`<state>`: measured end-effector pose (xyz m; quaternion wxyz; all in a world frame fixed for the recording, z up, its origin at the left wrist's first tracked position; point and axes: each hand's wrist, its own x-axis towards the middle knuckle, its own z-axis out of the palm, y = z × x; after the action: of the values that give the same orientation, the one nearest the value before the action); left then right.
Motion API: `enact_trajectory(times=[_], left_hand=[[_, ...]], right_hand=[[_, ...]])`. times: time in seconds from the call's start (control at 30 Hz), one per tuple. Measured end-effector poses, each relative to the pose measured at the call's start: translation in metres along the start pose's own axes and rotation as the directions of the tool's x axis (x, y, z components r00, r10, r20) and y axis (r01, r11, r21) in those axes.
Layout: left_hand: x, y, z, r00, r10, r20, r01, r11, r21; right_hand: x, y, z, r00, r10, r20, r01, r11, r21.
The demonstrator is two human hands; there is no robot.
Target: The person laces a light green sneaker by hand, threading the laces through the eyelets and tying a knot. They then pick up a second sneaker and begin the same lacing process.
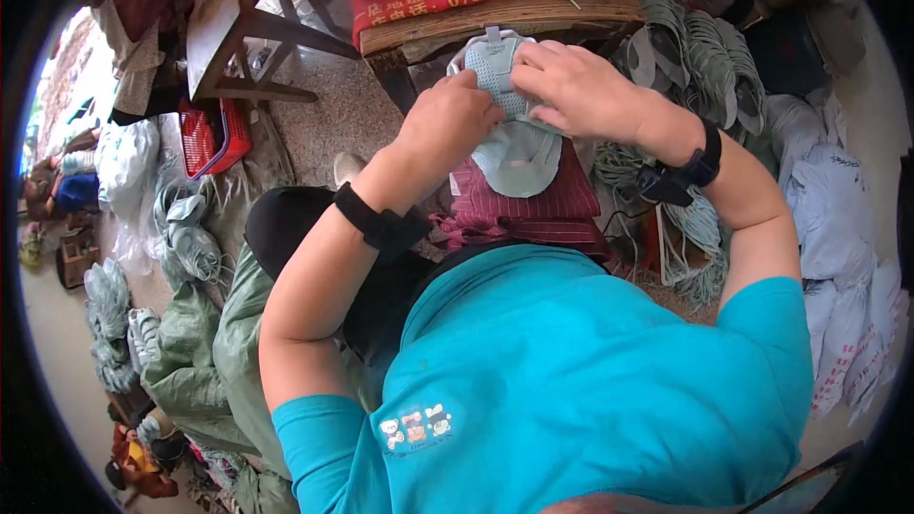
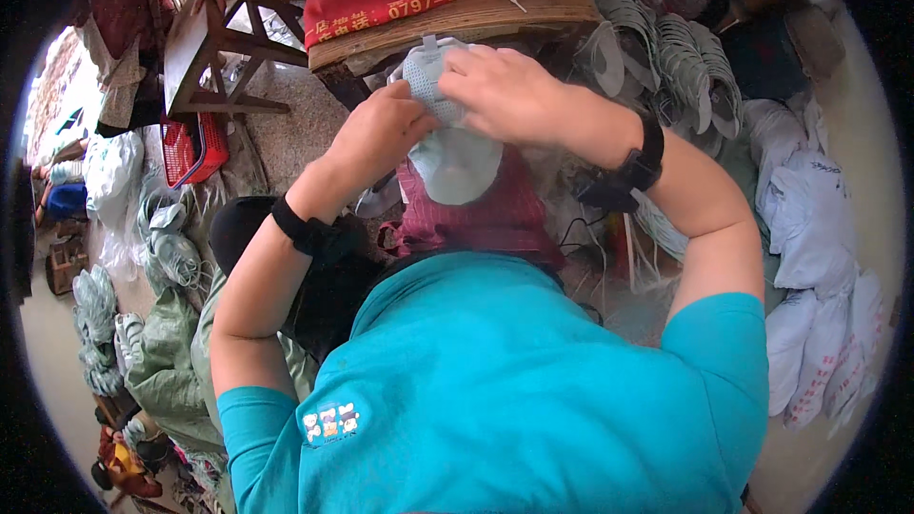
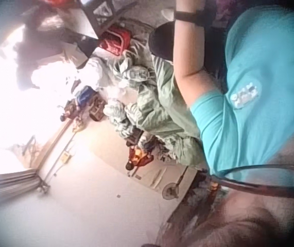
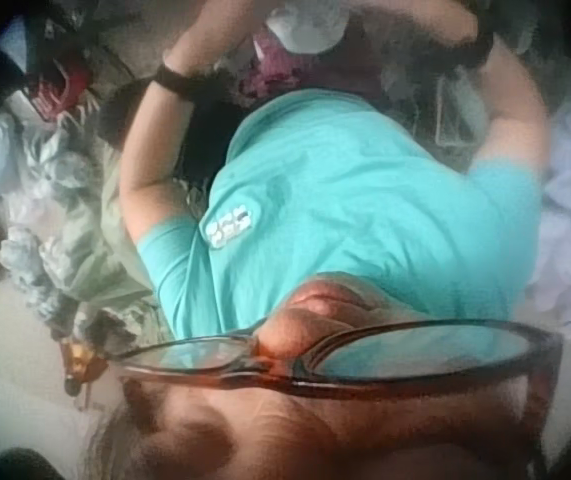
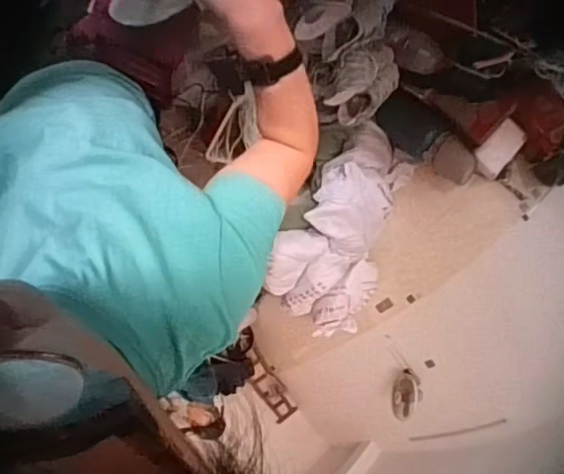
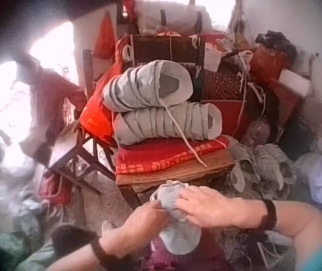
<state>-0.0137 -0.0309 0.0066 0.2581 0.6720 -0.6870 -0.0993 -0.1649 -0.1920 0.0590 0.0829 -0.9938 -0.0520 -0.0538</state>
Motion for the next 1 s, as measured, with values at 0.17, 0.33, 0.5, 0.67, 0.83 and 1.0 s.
enact_trajectory(times=[0.17, 0.33, 0.5, 0.67, 0.83, 1.0], left_hand=[[0.005, -0.002, 0.011, 0.972, -0.222, -0.075, 0.198, 0.949, -0.245], [0.018, 0.011, 0.016, 0.792, -0.607, 0.065, 0.334, 0.342, -0.878], [0.015, 0.027, 0.013, 0.889, -0.296, -0.349, 0.124, 0.889, -0.441], [0.008, 0.021, 0.023, 0.932, -0.193, -0.308, 0.073, 0.930, -0.361], [0.010, 0.017, 0.025, 0.938, -0.196, -0.287, 0.051, 0.894, -0.445], [0.008, 0.022, 0.018, 0.973, -0.010, -0.229, -0.035, 0.980, -0.193]], right_hand=[[0.017, 0.010, -0.020, 0.943, -0.014, 0.332, -0.002, 0.999, 0.048], [0.022, 0.017, -0.018, 0.901, -0.034, 0.432, 0.003, 0.997, 0.071], [0.004, 0.028, -0.001, 0.960, -0.211, 0.184, 0.198, 0.976, 0.087], [-0.018, 0.031, 0.013, 0.977, -0.211, -0.021, 0.212, 0.969, 0.123], [-0.023, 0.027, 0.020, 0.999, -0.041, -0.014, 0.043, 0.981, 0.188], [-0.016, 0.020, 0.014, 0.978, 0.147, 0.146, -0.183, 0.942, 0.280]])
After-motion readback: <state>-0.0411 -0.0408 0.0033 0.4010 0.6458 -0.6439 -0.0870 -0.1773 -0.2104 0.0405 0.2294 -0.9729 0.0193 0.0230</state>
